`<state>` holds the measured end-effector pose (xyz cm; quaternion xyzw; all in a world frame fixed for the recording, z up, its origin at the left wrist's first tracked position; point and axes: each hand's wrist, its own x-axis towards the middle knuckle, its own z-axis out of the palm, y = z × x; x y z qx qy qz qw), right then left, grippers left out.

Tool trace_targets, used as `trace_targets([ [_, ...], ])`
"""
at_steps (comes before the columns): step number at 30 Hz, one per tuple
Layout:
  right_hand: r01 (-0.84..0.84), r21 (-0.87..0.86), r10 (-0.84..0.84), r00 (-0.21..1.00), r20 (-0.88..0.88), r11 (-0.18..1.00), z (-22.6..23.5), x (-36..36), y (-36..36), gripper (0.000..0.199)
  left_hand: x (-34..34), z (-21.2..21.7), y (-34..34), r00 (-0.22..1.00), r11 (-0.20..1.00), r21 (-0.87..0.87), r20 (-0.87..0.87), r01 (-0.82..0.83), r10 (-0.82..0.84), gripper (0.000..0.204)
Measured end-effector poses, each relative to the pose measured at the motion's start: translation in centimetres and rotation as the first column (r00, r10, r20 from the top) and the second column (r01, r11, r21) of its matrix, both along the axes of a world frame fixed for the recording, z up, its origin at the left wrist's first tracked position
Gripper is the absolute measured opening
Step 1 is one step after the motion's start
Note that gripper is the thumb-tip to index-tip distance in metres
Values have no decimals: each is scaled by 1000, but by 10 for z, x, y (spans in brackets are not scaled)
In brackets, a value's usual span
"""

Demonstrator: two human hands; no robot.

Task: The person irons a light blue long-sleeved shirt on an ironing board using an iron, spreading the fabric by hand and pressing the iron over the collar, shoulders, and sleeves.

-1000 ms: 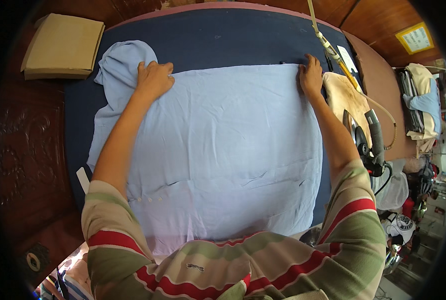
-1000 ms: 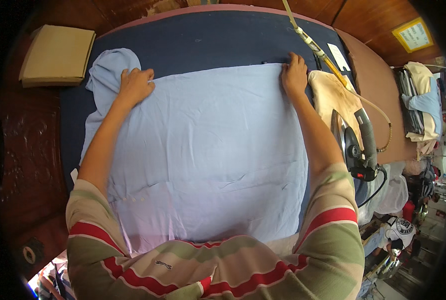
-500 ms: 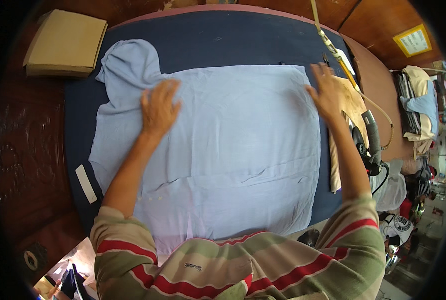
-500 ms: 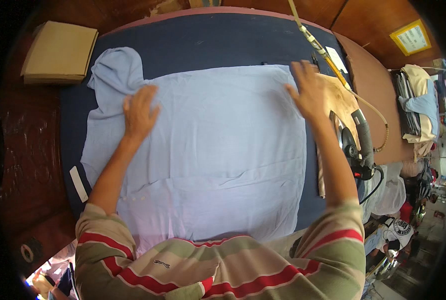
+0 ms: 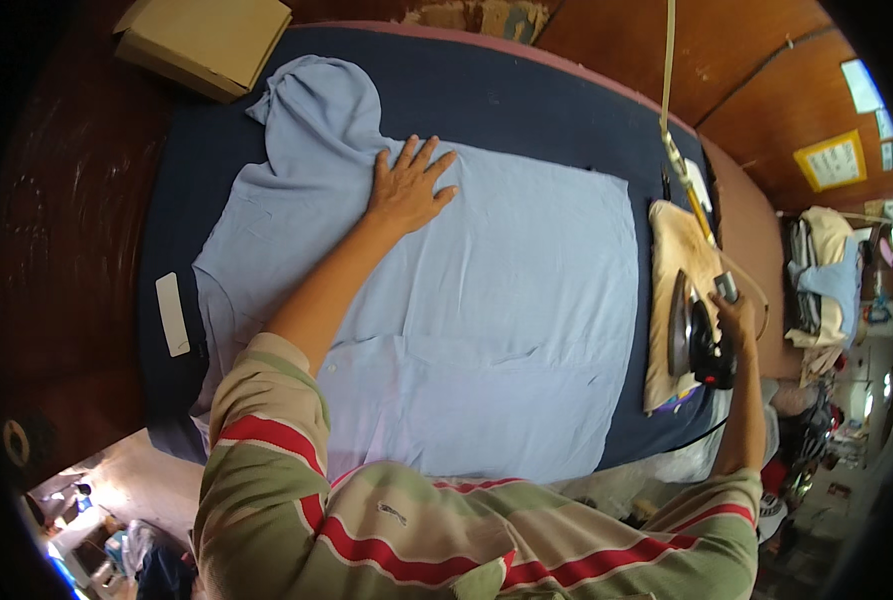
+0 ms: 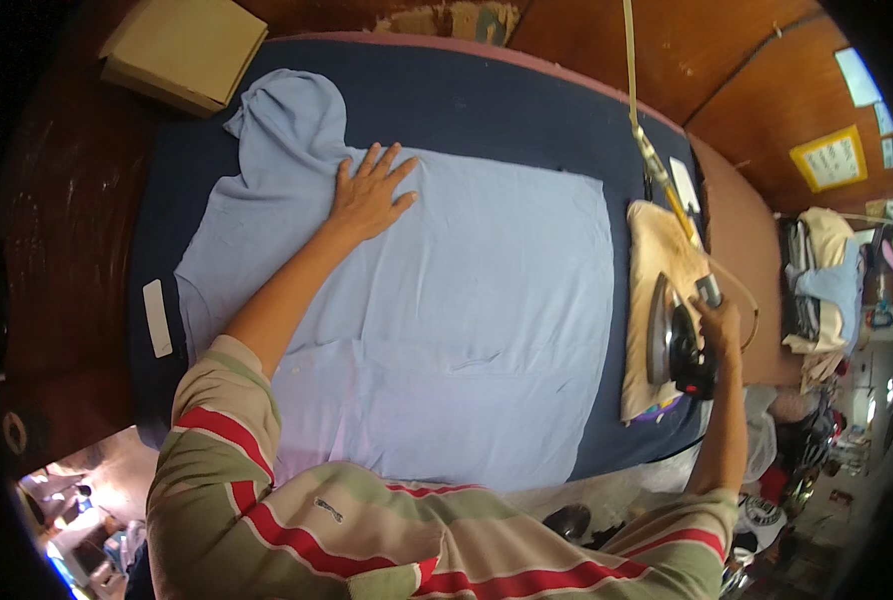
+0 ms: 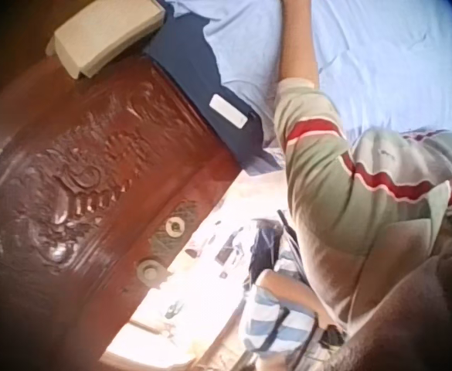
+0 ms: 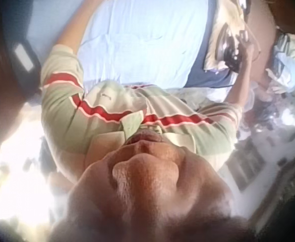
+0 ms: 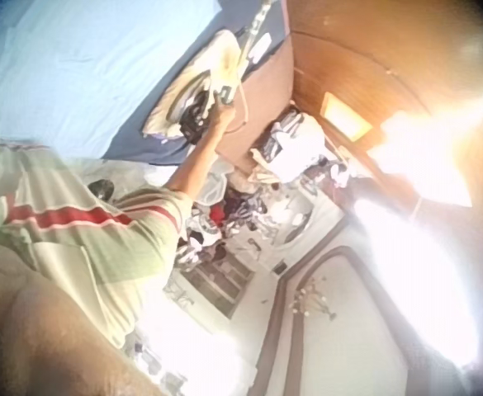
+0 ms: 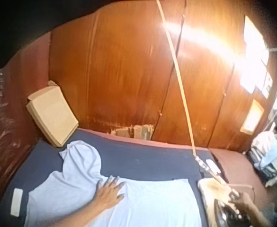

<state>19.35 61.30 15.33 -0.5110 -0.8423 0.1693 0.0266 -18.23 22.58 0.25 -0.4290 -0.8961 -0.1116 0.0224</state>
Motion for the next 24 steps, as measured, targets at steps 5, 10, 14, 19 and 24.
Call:
trace_targets([
  [5, -515, 148, 507, 857, 88, 845, 29, -51, -81, 50, -6, 7, 11, 999, 999, -43, 11, -31, 32, 55],
  [10, -730, -58, 715, 646, 267, 681, 35, -159, -193, 54, -31, 12, -5, 990, 991, -109, -116, 72, -85, 53],
  [14, -852, -139, 854, 469, 228, 505, 11, -223, -255, 51, -69, 14, -32, 998, 998, 34, -22, 56, -55, 44],
  [19, -855, -18, 848, 511, 139, 518, -1, -278, -274, 49, -112, -7, -54, 995, 976, 217, 100, -11, -11, 29],
  [24, -779, 96, 772, 627, 104, 620, -9, -337, -240, 45, -116, -16, -50, 997, 942, 335, 61, 28, -52, 27],
])
